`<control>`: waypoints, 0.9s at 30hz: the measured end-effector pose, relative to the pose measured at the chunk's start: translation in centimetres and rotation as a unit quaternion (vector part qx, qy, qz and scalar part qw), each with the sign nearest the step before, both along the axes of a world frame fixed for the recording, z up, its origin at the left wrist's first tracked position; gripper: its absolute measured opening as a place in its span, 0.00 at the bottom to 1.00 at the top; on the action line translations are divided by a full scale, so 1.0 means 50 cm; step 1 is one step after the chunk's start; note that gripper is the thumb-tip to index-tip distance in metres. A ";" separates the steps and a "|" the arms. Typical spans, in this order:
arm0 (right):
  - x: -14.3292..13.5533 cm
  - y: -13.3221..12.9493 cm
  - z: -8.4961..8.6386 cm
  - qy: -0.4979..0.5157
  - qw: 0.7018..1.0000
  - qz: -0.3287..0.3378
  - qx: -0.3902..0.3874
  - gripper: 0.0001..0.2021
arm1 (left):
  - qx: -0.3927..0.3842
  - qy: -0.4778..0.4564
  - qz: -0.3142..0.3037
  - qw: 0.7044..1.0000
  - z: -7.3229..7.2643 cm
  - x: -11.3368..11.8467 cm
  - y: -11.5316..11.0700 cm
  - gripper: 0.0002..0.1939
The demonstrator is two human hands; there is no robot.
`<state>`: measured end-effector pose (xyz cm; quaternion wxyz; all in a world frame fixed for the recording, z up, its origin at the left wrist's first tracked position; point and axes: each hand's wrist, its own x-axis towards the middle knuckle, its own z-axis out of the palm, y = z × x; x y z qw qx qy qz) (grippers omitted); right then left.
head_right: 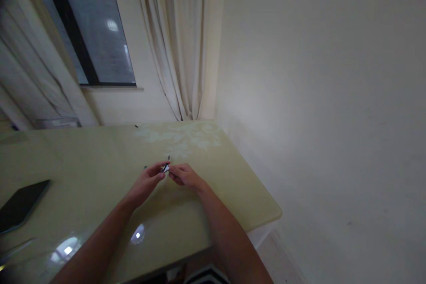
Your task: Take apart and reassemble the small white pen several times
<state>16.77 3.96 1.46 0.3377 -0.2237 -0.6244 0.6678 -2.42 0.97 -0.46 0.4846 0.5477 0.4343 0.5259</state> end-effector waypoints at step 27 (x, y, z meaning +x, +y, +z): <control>0.145 0.119 -0.023 0.266 0.853 -0.427 -0.141 0.34 | 0.007 0.419 -0.024 0.908 0.009 0.292 0.252 0.22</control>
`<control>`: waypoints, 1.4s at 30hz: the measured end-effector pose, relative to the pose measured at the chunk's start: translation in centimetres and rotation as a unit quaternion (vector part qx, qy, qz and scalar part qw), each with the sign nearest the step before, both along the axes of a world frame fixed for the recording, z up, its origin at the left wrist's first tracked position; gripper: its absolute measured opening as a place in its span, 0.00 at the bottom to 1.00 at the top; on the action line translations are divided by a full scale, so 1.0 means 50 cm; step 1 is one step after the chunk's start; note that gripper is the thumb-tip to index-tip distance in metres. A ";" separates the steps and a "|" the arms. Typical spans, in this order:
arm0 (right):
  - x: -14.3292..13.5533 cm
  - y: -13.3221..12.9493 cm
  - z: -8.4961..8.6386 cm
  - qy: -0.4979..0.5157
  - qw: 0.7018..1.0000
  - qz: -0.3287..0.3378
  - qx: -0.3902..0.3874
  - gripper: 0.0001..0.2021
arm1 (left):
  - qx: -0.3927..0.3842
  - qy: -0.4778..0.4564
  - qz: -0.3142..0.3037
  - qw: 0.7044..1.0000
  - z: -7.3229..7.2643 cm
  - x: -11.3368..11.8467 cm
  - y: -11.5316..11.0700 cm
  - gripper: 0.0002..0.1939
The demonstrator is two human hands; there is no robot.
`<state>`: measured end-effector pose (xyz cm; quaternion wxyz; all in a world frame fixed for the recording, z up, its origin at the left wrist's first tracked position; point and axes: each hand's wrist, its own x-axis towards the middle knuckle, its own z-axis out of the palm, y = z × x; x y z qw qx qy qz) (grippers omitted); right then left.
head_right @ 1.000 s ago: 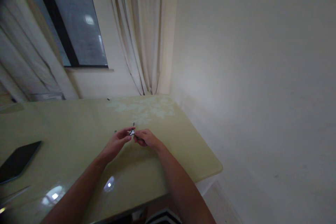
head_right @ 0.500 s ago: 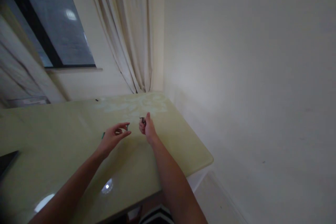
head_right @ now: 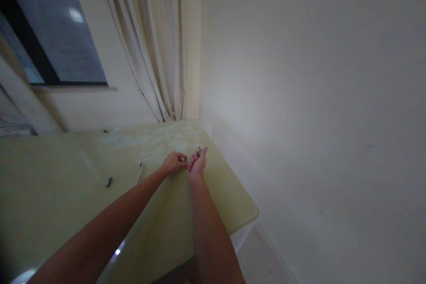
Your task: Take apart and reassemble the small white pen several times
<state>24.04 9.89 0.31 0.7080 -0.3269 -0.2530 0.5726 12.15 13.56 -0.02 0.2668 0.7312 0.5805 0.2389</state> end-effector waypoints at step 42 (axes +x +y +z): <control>-0.131 -0.103 -0.012 -0.230 0.915 0.323 0.073 0.19 | 0.278 -0.201 -0.057 0.938 0.014 -0.269 -0.235 0.16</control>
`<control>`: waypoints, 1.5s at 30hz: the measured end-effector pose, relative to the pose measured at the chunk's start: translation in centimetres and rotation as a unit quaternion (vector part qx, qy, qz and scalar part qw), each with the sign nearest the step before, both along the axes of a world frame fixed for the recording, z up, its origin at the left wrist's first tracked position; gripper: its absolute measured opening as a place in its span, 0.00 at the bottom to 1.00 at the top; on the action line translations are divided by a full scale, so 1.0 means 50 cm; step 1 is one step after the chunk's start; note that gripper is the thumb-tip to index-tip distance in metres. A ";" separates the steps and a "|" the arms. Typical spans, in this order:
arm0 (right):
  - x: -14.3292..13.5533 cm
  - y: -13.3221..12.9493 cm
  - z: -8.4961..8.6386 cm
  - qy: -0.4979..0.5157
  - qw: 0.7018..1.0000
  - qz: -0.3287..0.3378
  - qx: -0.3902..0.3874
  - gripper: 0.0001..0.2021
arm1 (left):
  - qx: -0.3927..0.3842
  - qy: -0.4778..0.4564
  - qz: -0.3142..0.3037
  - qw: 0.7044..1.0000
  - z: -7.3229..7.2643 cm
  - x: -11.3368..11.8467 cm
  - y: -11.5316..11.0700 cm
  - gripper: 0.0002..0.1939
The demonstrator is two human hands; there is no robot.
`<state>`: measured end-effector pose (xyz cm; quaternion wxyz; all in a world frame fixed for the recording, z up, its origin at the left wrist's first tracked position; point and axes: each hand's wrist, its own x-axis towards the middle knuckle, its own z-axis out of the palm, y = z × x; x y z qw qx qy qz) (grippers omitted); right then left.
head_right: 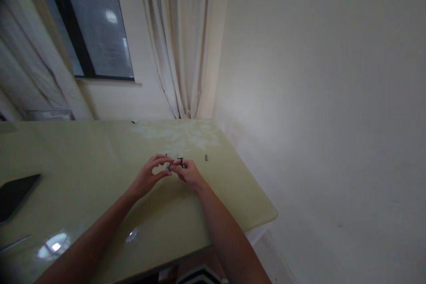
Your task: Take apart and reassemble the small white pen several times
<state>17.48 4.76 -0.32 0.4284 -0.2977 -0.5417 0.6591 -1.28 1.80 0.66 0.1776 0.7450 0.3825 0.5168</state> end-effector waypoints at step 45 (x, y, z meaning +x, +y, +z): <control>-0.004 -0.027 0.010 -0.189 0.863 -0.215 0.417 0.05 | -0.288 -0.184 -0.028 0.939 0.017 0.015 -0.012 0.24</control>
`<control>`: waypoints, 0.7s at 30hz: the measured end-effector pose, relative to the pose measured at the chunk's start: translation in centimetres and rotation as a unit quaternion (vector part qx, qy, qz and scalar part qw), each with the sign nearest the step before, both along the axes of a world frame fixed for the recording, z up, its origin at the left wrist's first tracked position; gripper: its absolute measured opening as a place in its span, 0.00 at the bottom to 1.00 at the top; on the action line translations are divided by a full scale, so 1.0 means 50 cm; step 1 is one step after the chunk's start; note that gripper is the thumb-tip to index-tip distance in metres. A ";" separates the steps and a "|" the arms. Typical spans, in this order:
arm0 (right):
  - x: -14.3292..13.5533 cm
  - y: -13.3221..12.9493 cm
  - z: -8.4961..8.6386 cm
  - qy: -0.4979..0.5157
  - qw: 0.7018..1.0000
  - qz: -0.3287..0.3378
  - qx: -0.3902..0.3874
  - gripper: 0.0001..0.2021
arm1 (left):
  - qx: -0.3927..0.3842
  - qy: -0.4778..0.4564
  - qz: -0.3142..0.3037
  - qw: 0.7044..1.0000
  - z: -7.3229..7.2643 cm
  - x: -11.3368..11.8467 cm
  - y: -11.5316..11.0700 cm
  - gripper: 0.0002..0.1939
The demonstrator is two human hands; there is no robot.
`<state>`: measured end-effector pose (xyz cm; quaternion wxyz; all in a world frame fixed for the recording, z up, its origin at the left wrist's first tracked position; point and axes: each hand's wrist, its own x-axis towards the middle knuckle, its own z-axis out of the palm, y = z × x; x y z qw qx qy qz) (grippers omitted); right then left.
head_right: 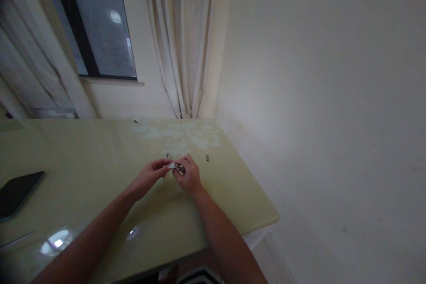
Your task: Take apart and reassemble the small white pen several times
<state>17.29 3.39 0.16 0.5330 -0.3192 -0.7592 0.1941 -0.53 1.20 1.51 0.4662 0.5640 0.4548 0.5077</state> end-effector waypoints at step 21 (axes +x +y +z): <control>0.002 -0.005 0.015 0.057 0.994 0.018 -0.086 0.09 | 0.015 -0.003 0.065 0.998 -0.005 -0.009 0.009 0.25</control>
